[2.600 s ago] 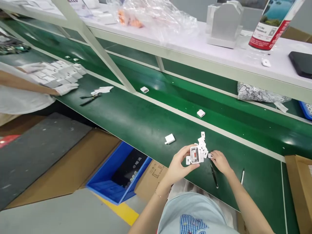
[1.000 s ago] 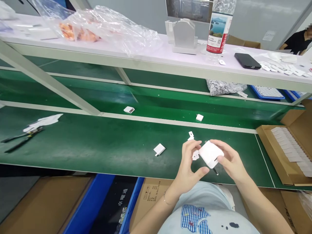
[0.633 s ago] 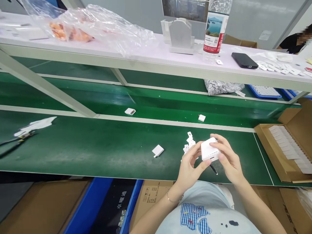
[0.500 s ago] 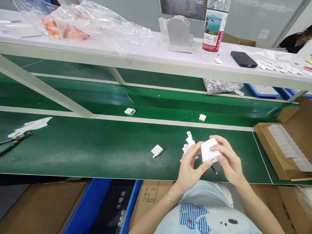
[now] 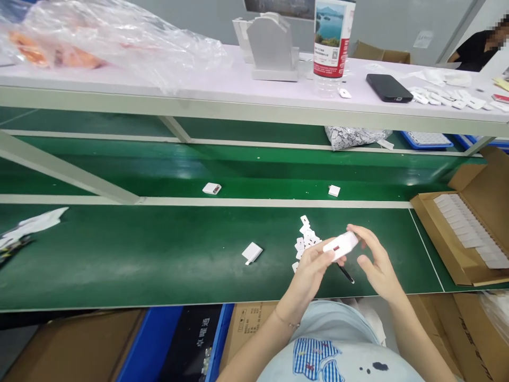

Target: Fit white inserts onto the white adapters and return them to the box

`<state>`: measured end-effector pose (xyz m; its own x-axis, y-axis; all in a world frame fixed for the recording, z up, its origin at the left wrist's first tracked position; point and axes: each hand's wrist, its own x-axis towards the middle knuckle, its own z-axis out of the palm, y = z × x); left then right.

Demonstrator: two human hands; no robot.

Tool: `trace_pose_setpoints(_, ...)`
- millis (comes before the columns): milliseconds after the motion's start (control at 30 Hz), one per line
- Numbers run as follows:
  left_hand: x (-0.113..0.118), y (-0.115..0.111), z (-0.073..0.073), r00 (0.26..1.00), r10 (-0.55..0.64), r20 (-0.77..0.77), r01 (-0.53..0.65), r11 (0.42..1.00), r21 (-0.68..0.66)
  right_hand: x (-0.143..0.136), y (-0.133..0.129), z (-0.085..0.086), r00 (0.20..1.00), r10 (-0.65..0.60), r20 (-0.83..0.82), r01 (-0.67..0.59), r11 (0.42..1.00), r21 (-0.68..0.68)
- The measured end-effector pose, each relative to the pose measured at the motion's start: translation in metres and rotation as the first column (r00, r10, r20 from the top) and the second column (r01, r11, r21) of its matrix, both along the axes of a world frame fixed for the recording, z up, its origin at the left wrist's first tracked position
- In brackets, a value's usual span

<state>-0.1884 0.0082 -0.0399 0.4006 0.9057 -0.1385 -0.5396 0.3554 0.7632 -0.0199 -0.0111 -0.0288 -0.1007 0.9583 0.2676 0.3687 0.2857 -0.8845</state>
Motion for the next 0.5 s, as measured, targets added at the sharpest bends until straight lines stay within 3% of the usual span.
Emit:
trace_pose_setpoints(67, 0.011, 0.008, -0.009, 0.989, -0.084, 0.123, 0.101, 0.986, -0.135, 0.014, -0.003, -0.013, 0.998, -0.061, -0.019, 0.058, 0.989, -0.136)
trace_pose_setpoints(133, 0.03, 0.013, -0.018, 0.963, -0.175, 0.207, 0.224, 0.943, -0.245, 0.024, -0.007, -0.029, 0.98, -0.13, -0.148, 0.09, 0.964, -0.25)
trace_pose_setpoints(200, 0.055, 0.015, -0.027, 0.923, -0.293, 0.251, 0.367, 0.867, -0.336, 0.034, -0.012, -0.047, 0.928, -0.235, -0.289, 0.141, 0.94, -0.31)
trace_pose_setpoints(267, 0.081, 0.015, -0.037, 0.884, -0.397, 0.246, 0.467, 0.78, -0.417, 0.054, -0.016, -0.062, 0.853, -0.411, -0.322, 0.295, 0.888, -0.352)
trace_pose_setpoints(333, 0.105, 0.019, -0.048, 0.866, -0.483, 0.125, 0.482, 0.745, -0.461, 0.091, -0.019, -0.072, 0.743, -0.611, -0.271, 0.505, 0.779, -0.373)
trace_pose_setpoints(400, 0.124, 0.037, -0.062, 0.829, -0.545, -0.128, 0.455, 0.789, -0.413, 0.145, -0.026, -0.077, 0.598, -0.776, -0.201, 0.689, 0.626, -0.365)
trace_pose_setpoints(433, 0.134, 0.052, -0.069, 0.785, -0.545, -0.293, 0.45, 0.828, -0.335, 0.177, -0.031, -0.078, 0.521, -0.839, -0.159, 0.763, 0.541, -0.354)
trace_pose_setpoints(500, 0.156, 0.096, -0.082, 0.723, -0.51, -0.466, 0.46, 0.859, -0.227, 0.244, -0.042, -0.08, 0.372, -0.928, -0.031, 0.871, 0.36, -0.335)
